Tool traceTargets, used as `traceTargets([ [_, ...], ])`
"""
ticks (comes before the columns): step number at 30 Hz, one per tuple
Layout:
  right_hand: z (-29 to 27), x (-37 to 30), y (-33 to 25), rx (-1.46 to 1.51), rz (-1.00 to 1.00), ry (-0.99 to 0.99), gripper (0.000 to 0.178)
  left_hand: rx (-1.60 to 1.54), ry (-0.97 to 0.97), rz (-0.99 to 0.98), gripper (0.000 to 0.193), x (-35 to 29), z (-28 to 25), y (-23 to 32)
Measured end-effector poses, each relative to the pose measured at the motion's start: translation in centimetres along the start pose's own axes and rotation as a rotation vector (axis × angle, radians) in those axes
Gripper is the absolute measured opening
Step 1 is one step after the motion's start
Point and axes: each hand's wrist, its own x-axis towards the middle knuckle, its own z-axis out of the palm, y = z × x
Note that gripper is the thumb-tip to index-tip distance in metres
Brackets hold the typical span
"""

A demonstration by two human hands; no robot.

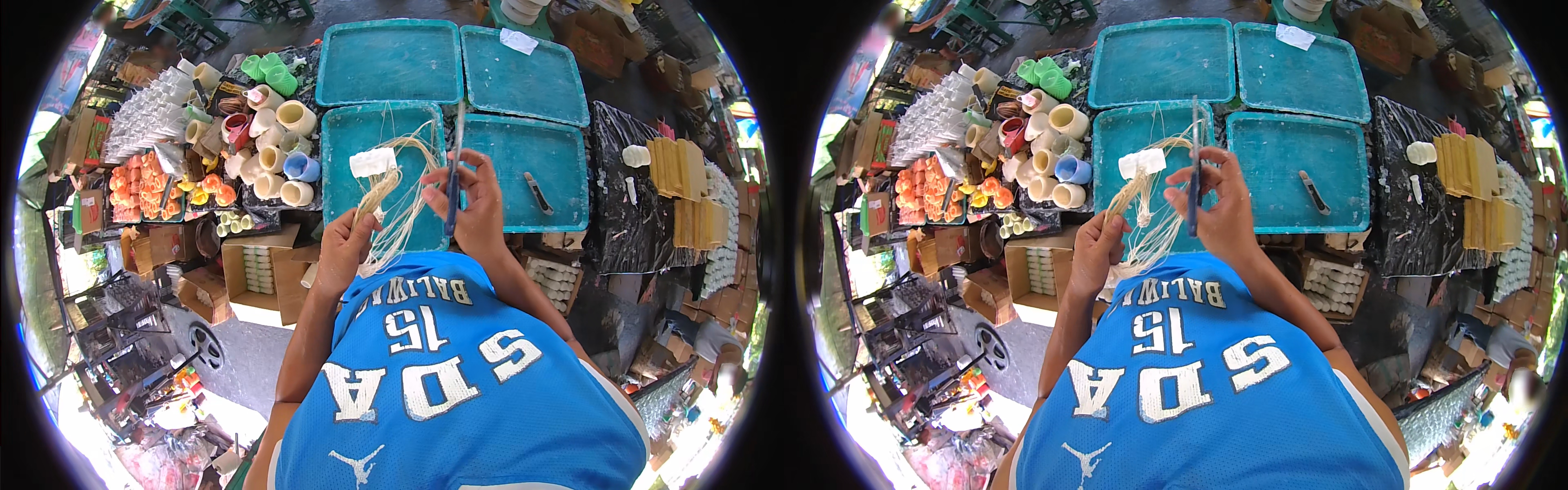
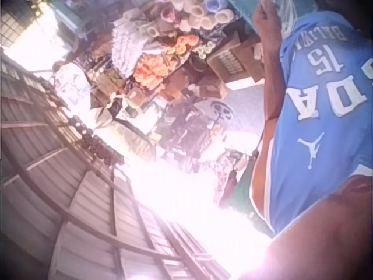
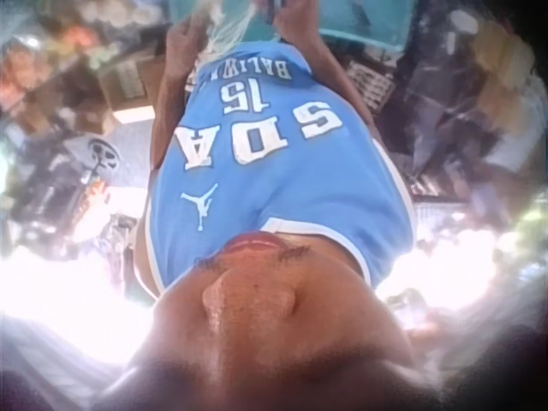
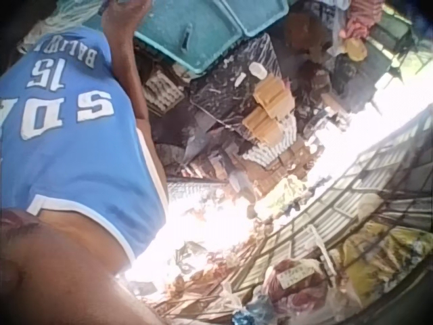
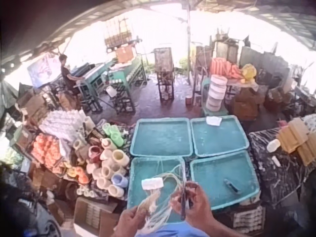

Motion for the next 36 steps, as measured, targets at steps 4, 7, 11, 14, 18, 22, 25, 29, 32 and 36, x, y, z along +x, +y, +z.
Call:
traceTargets([
  [4,1.6,-1.1,-0.6,0.038,0.063,-0.104,0.057,-0.368,-0.069,-0.041,0.051,0.0,0.7,0.6],
  [7,2.3,-1.2,-1.2,-0.006,0.151,-0.192,0.059,-0.357,-0.064,-0.024,0.056,0.1,1.0,1.1],
  [11,3.9,-1.4,-1.8,0.085,0.263,-0.233,0.060,-0.267,-0.003,0.003,0.054,0.0,1.8,1.2],
  [14,5.0,-1.7,-1.4,0.100,0.283,-0.204,0.061,-0.267,0.001,0.034,0.047,-0.1,2.4,1.0],
  [18,5.4,-1.5,-0.1,0.131,0.185,-0.164,0.060,-0.256,-0.028,0.076,0.036,-0.1,2.3,0.8],
  [22,5.2,-2.1,0.7,0.250,0.217,-0.144,0.057,-0.221,-0.035,0.117,0.029,0.1,1.8,0.3],
  [25,4.8,-2.3,0.9,0.312,0.236,-0.153,0.061,-0.243,0.064,0.125,0.024,0.1,1.9,-0.2],
  [29,4.4,-1.9,1.0,0.592,0.360,-0.154,0.063,-0.299,0.107,0.097,0.018,0.0,1.7,-0.5],
  [32,4.3,-1.5,1.2,0.723,0.455,-0.131,0.064,-0.492,-0.169,0.219,0.012,-0.1,1.2,-0.4],
  [36,4.3,-1.4,1.4,0.678,0.442,-0.109,0.063,-0.285,-0.020,0.155,0.011,-0.1,1.1,-0.4],
])
